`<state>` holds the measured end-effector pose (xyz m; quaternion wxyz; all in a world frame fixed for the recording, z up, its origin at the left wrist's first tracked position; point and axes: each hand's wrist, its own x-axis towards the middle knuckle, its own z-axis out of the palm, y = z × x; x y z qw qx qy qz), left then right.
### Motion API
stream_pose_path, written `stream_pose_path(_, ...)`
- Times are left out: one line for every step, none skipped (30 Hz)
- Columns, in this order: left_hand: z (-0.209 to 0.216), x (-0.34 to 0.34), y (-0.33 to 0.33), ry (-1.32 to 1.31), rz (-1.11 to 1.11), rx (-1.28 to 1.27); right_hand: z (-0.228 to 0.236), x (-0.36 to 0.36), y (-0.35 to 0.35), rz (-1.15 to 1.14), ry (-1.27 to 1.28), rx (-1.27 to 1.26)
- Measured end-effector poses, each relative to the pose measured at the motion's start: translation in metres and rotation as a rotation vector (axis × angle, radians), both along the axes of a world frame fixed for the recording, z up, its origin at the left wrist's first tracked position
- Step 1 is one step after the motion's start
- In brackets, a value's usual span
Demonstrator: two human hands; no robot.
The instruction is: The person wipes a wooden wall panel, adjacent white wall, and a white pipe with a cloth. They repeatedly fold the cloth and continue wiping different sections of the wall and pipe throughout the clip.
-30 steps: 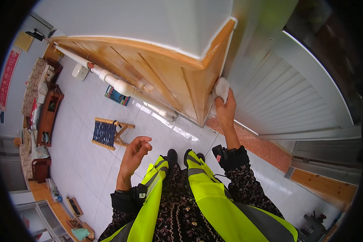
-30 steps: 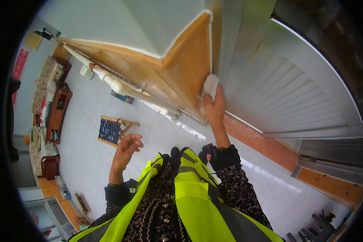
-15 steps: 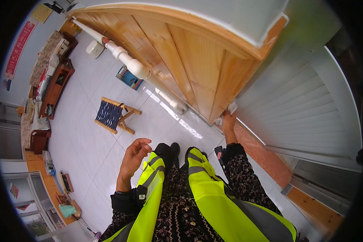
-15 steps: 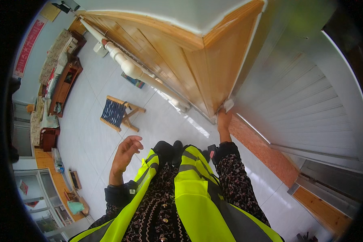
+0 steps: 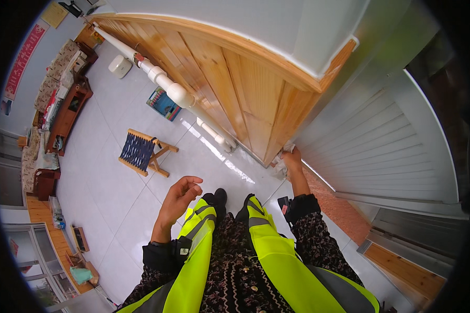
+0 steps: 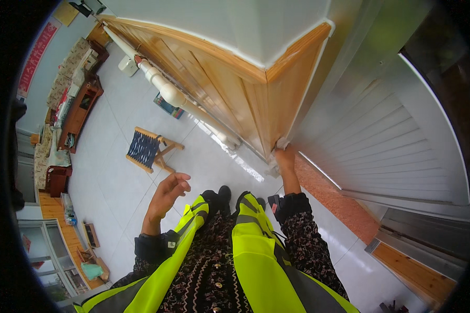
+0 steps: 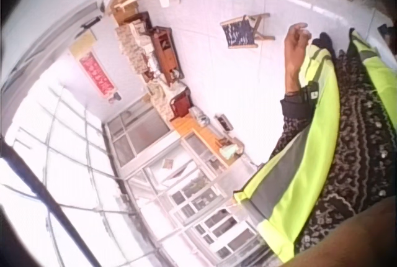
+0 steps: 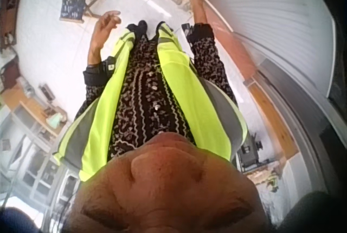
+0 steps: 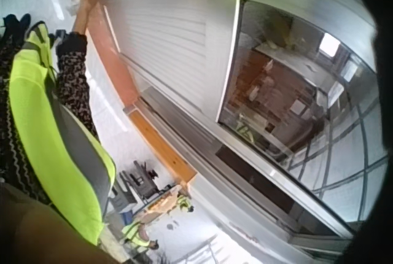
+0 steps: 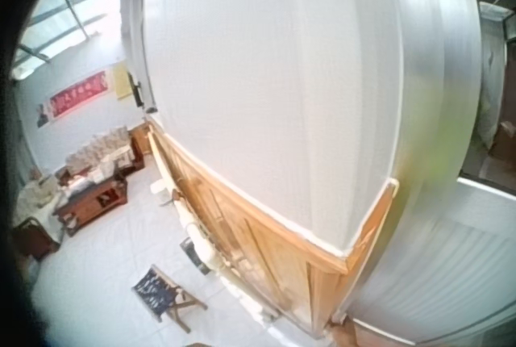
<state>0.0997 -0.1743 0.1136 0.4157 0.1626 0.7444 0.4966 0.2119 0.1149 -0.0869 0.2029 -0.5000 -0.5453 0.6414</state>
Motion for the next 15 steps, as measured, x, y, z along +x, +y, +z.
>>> stream_pose_path(0.001, 0.0, 0.004, -0.006, -0.018, 0.013, 0.013, 0.0, -0.003, -0.009, 0.032, 0.026)
stream_pose_path(0.002, -0.001, 0.008, -0.001, -0.043, 0.033, 0.026, 0.0, -0.003, 0.012, 0.051, 0.054)
stream_pose_path(0.003, -0.001, 0.01, -0.015, -0.059, 0.047, 0.04, 0.002, -0.002, 0.037, 0.047, 0.092)
stream_pose_path(0.004, -0.001, 0.013, -0.02, -0.078, 0.066, 0.053, 0.003, -0.001, 0.064, 0.021, 0.137)
stream_pose_path(0.005, 0.0, 0.015, -0.019, -0.102, 0.082, 0.068, 0.006, -0.001, 0.075, 0.033, 0.193)
stream_pose_path(0.005, 0.0, 0.017, -0.023, -0.113, 0.092, 0.083, 0.007, -0.001, 0.088, 0.023, 0.256)
stream_pose_path(0.006, 0.001, 0.018, -0.021, -0.128, 0.098, 0.099, 0.009, -0.003, 0.102, 0.013, 0.317)
stream_pose_path(0.007, 0.001, 0.019, -0.019, -0.141, 0.103, 0.115, 0.01, -0.004, 0.111, 0.01, 0.369)
stream_pose_path(0.007, 0.002, 0.02, -0.017, -0.151, 0.116, 0.131, 0.011, -0.006, 0.121, 0.008, 0.419)
stream_pose_path(0.008, 0.002, 0.021, -0.014, -0.162, 0.127, 0.148, 0.012, -0.009, 0.13, 0.006, 0.469)
stream_pose_path(0.007, 0.004, 0.021, -0.012, -0.171, 0.137, 0.164, 0.012, -0.012, 0.12, 0.021, 0.516)
stream_pose_path(0.007, 0.005, 0.021, -0.013, -0.183, 0.145, 0.179, 0.013, -0.015, 0.11, 0.035, 0.561)
stream_pose_path(0.007, 0.007, 0.021, -0.014, -0.195, 0.152, 0.194, 0.015, -0.018, 0.097, 0.053, 0.607)
stream_pose_path(0.006, 0.008, 0.02, -0.016, -0.207, 0.159, 0.209, 0.018, -0.019, 0.101, 0.108, 0.596)
stream_pose_path(0.006, 0.01, 0.019, -0.015, -0.214, 0.163, 0.223, 0.021, -0.02, 0.103, 0.166, 0.586)
